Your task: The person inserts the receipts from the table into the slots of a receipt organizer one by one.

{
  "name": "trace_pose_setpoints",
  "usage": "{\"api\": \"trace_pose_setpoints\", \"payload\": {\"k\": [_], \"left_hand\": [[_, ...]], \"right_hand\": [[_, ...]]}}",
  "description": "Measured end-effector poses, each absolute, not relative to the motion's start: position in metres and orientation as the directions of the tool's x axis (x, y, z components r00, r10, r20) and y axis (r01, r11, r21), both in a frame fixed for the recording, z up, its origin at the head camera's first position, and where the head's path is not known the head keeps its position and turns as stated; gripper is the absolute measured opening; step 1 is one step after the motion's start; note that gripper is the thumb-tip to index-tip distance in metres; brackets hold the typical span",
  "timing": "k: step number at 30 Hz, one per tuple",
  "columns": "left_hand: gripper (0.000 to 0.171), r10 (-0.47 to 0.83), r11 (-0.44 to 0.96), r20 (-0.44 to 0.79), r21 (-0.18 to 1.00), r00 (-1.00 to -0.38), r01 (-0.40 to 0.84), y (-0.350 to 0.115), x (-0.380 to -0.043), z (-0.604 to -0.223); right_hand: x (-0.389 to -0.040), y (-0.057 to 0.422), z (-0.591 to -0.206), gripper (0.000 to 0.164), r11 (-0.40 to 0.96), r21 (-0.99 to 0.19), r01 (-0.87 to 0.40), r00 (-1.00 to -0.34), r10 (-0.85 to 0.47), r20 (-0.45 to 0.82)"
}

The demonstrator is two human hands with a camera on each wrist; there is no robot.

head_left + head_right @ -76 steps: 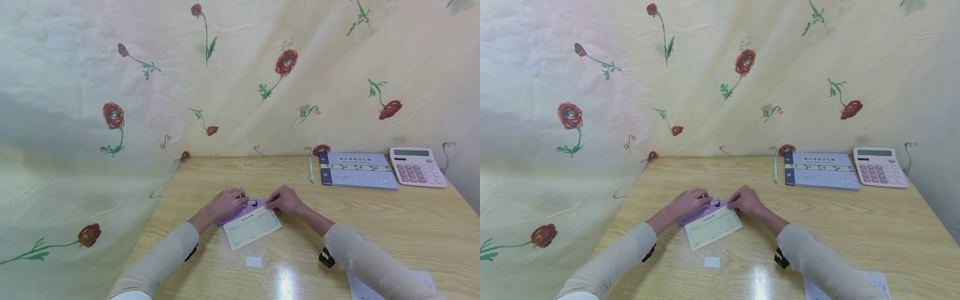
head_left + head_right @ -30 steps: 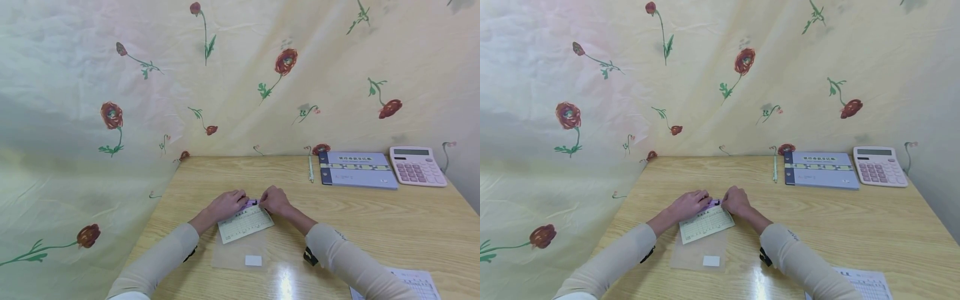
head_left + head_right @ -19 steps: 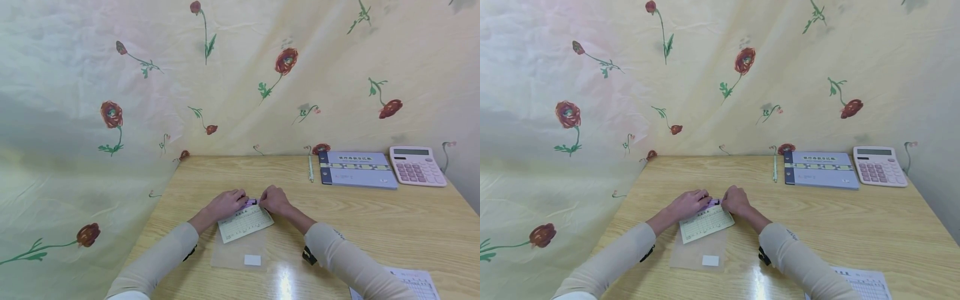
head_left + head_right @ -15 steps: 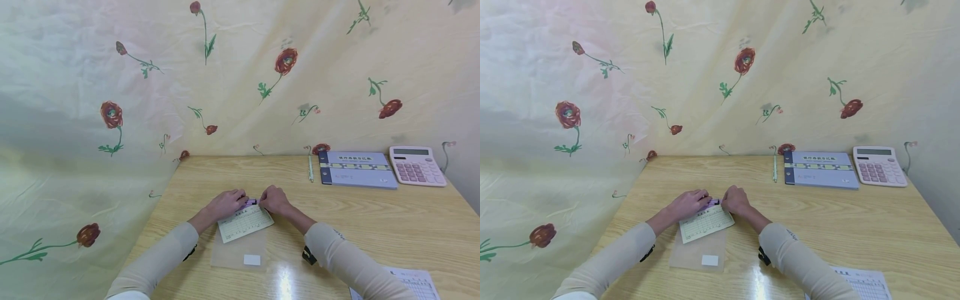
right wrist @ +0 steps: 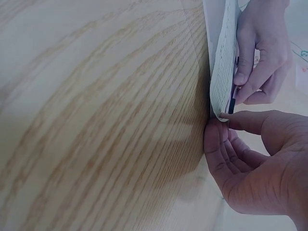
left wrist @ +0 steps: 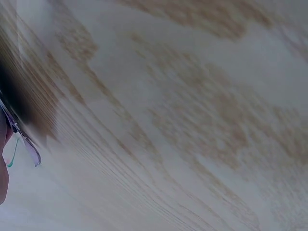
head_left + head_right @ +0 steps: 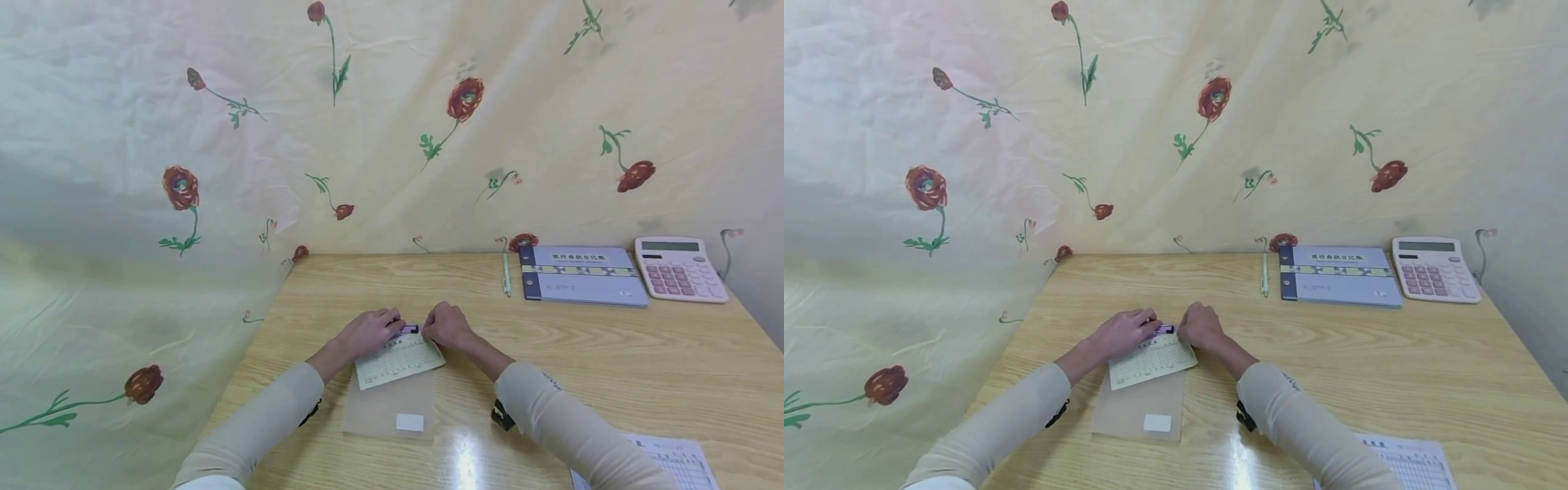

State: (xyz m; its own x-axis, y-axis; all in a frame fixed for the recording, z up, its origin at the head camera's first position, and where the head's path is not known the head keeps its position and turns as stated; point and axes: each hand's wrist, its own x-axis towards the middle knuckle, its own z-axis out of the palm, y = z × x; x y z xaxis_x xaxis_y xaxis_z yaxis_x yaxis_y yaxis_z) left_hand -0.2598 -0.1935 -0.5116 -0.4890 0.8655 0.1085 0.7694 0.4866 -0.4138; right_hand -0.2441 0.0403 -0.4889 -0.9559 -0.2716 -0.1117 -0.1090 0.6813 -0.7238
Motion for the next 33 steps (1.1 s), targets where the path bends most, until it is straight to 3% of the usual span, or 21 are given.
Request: {"api": "trace_pose_setpoints", "payload": {"k": [12, 24, 33], "left_hand": [[0.026, 0.885, 0.463, 0.165, -0.411, -0.436, 0.785, -0.1952, -0.2612, -0.5133], [0.027, 0.878, 0.475, 0.148, -0.397, -0.455, 0.786, -0.1951, -0.2596, -0.5117], [0.028, 0.875, 0.480, 0.143, -0.383, -0.463, 0.789, -0.1947, -0.2585, -0.5102]], "right_hand": [[-0.2487, 0.0385, -0.4960, 0.015, 0.684, -0.722, -0.098, -0.957, -0.263, -0.119], [-0.2449, 0.0353, -0.4934, 0.015, 0.695, -0.716, -0.063, -0.970, -0.212, -0.120], [-0.2440, 0.0339, -0.4983, 0.026, 0.680, -0.731, -0.060, -0.981, -0.176, -0.083]]}}
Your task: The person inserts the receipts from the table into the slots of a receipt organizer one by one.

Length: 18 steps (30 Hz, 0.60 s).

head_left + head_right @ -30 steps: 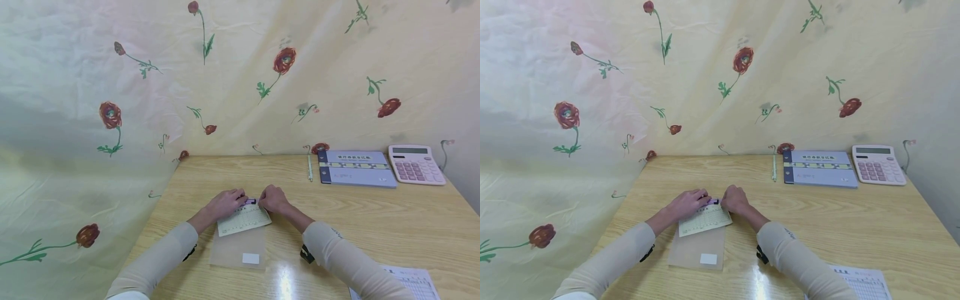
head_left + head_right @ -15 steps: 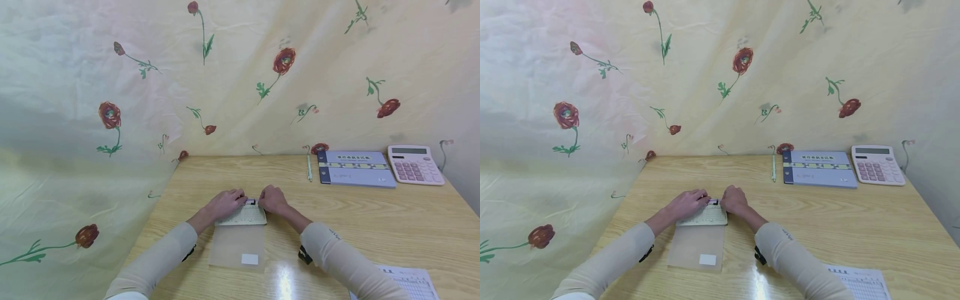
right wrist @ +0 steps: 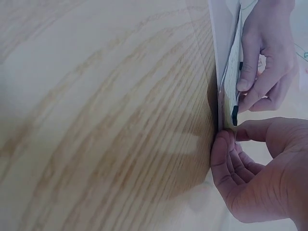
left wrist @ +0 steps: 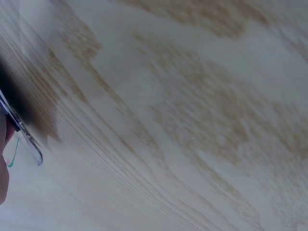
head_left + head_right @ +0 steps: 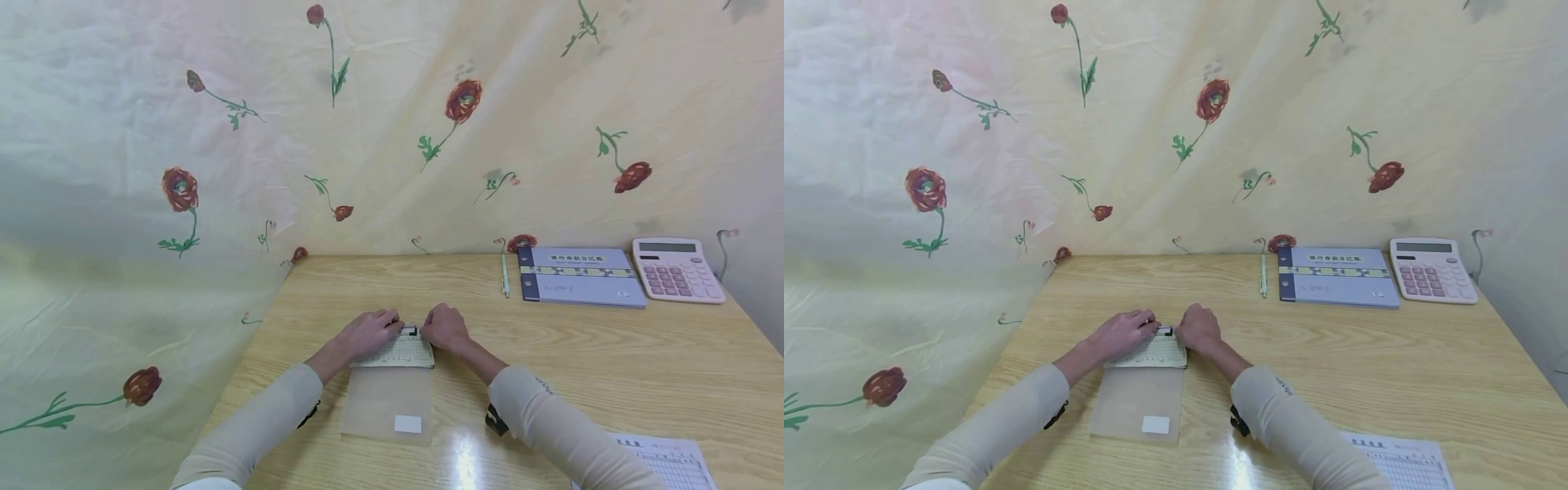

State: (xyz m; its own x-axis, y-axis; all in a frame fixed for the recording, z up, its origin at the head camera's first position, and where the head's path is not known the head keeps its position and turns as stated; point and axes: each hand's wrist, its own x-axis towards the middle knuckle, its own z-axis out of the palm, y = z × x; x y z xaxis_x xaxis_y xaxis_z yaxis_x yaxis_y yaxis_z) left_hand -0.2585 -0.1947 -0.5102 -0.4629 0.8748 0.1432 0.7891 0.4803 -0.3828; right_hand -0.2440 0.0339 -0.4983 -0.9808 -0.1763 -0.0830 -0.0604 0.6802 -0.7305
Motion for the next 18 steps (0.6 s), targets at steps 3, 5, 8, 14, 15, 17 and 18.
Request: {"api": "trace_pose_setpoints", "payload": {"k": [3, 5, 8, 14, 15, 17, 18], "left_hand": [[0.027, 0.877, 0.478, 0.152, -0.387, -0.457, 0.789, -0.1954, -0.2585, -0.5113], [0.027, 0.879, 0.475, 0.160, -0.391, -0.450, 0.789, -0.1957, -0.2589, -0.5122], [0.026, 0.880, 0.473, 0.169, -0.394, -0.444, 0.788, -0.1957, -0.2594, -0.5132], [0.025, 0.883, 0.468, 0.188, -0.387, -0.430, 0.794, -0.1957, -0.2589, -0.5125], [0.025, 0.884, 0.467, 0.193, -0.386, -0.426, 0.796, -0.1959, -0.2587, -0.5125], [0.025, 0.885, 0.466, 0.204, -0.384, -0.419, 0.797, -0.1960, -0.2584, -0.5128], [0.025, 0.885, 0.465, 0.210, -0.385, -0.415, 0.797, -0.1959, -0.2584, -0.5132]], "right_hand": [[-0.2431, 0.0337, -0.5000, 0.026, 0.673, -0.738, -0.054, -0.983, -0.166, -0.080], [-0.2424, 0.0337, -0.4996, 0.024, 0.666, -0.745, -0.043, -0.984, -0.157, -0.084], [-0.2426, 0.0341, -0.5002, 0.020, 0.657, -0.753, -0.034, -0.984, -0.155, -0.090], [-0.2451, 0.0353, -0.4983, 0.012, 0.657, -0.753, -0.018, -0.978, -0.167, -0.122], [-0.2454, 0.0359, -0.4974, 0.012, 0.657, -0.754, -0.017, -0.976, -0.173, -0.129], [-0.2455, 0.0373, -0.4943, 0.012, 0.654, -0.757, -0.012, -0.970, -0.190, -0.149], [-0.2455, 0.0380, -0.4925, 0.012, 0.651, -0.759, -0.010, -0.967, -0.200, -0.159]]}}
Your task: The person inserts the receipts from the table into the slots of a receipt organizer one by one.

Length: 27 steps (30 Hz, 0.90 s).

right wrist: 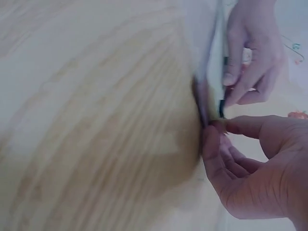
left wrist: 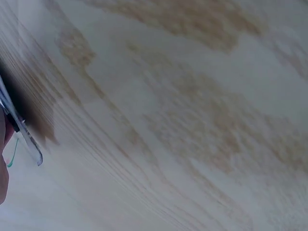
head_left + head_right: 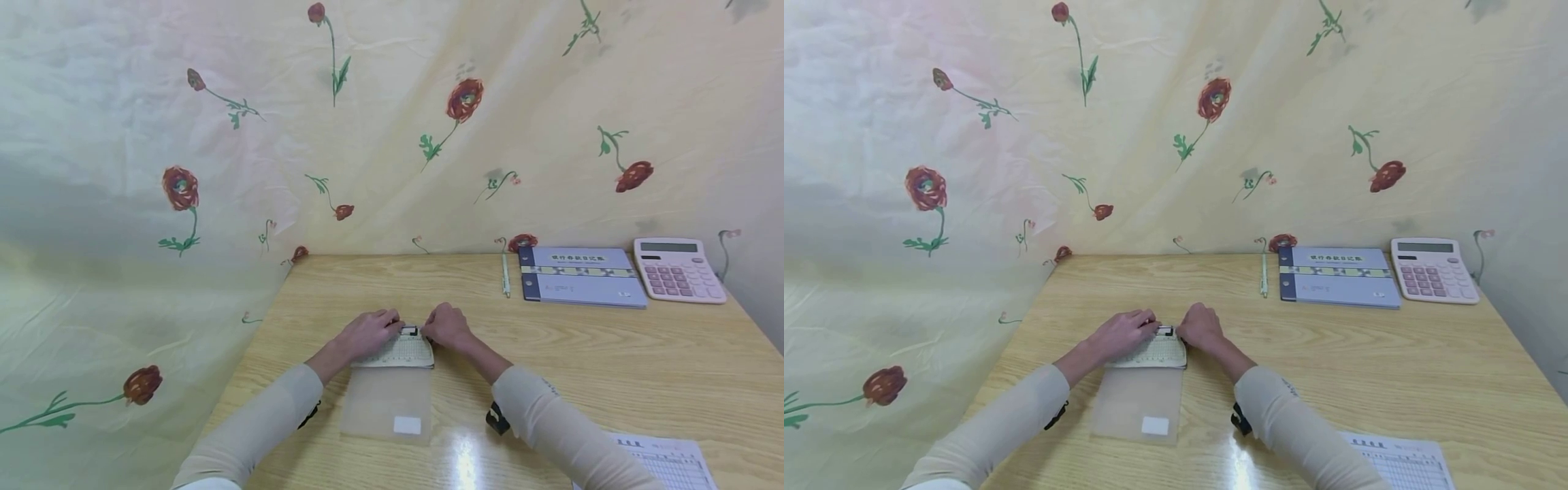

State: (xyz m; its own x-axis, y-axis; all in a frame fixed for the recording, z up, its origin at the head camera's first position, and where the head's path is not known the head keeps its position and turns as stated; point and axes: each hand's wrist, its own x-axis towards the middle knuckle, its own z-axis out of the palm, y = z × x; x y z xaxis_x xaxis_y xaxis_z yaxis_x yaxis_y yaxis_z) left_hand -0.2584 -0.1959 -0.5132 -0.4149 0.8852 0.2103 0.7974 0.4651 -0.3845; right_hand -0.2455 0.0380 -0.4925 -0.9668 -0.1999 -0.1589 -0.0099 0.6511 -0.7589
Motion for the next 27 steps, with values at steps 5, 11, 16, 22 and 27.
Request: {"api": "trace_pose_setpoints", "payload": {"k": [5, 11, 16, 22, 27], "left_hand": [[0.023, 0.886, 0.463, 0.230, -0.389, -0.403, 0.796, -0.195, -0.258, -0.515], [0.024, 0.881, 0.474, 0.226, -0.403, -0.417, 0.783, -0.194, -0.260, -0.516], [0.023, 0.879, 0.477, 0.225, -0.396, -0.420, 0.785, -0.194, -0.259, -0.516], [0.026, 0.878, 0.479, 0.204, -0.399, -0.434, 0.782, -0.195, -0.258, -0.515], [0.029, 0.875, 0.483, 0.207, -0.395, -0.437, 0.781, -0.196, -0.258, -0.514]], "right_hand": [[-0.242, 0.040, -0.484, 0.013, 0.666, -0.745, -0.041, -0.958, -0.238, -0.160], [-0.237, 0.037, -0.481, 0.015, 0.702, -0.705, -0.106, -0.964, -0.246, -0.100], [-0.236, 0.035, -0.482, 0.010, 0.681, -0.727, -0.092, -0.969, -0.230, -0.093], [-0.230, 0.039, -0.487, 0.017, 0.535, -0.841, 0.075, -0.954, -0.207, -0.217], [-0.222, 0.040, -0.490, 0.015, 0.398, -0.903, 0.160, -0.942, -0.213, -0.260]]}}
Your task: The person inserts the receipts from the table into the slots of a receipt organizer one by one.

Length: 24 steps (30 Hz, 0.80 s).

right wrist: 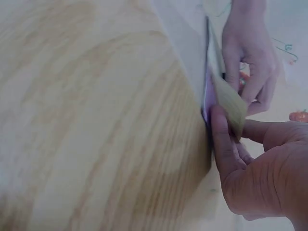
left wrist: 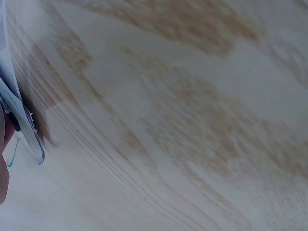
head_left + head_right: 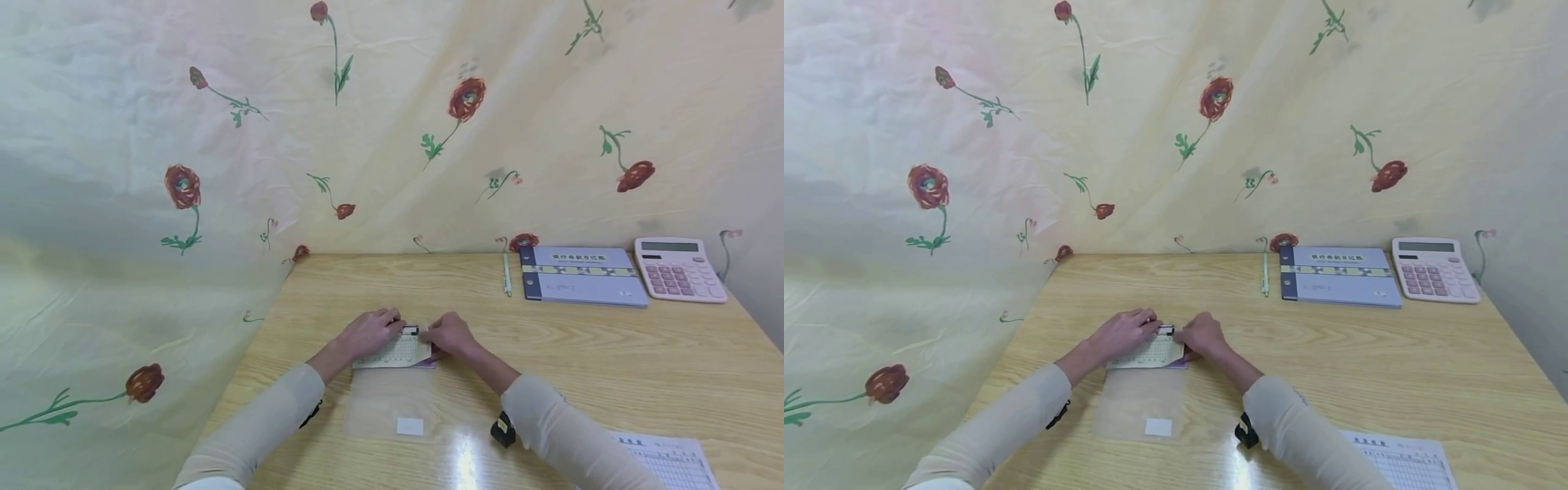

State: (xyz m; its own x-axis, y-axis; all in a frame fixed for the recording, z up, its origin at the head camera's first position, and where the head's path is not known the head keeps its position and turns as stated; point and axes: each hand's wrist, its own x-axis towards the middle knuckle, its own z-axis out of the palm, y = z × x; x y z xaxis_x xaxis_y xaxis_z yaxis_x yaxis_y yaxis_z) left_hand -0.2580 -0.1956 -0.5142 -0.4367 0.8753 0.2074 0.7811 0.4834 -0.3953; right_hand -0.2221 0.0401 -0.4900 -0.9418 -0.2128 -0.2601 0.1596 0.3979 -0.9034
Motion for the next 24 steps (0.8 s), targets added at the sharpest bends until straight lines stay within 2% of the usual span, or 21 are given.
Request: {"api": "trace_pose_setpoints", "payload": {"k": [10, 24], "left_hand": [[0.029, 0.878, 0.478, 0.191, -0.401, -0.439, 0.781, -0.1944, -0.2576, -0.5125], [0.030, 0.877, 0.478, 0.167, -0.401, -0.450, 0.782, -0.1944, -0.2569, -0.5118]], "right_hand": [[-0.2164, 0.0400, -0.4921, 0.015, 0.339, -0.921, 0.192, -0.953, -0.160, -0.257], [-0.2175, 0.0348, -0.4981, 0.025, 0.357, -0.906, 0.229, -0.956, -0.093, -0.279]]}}
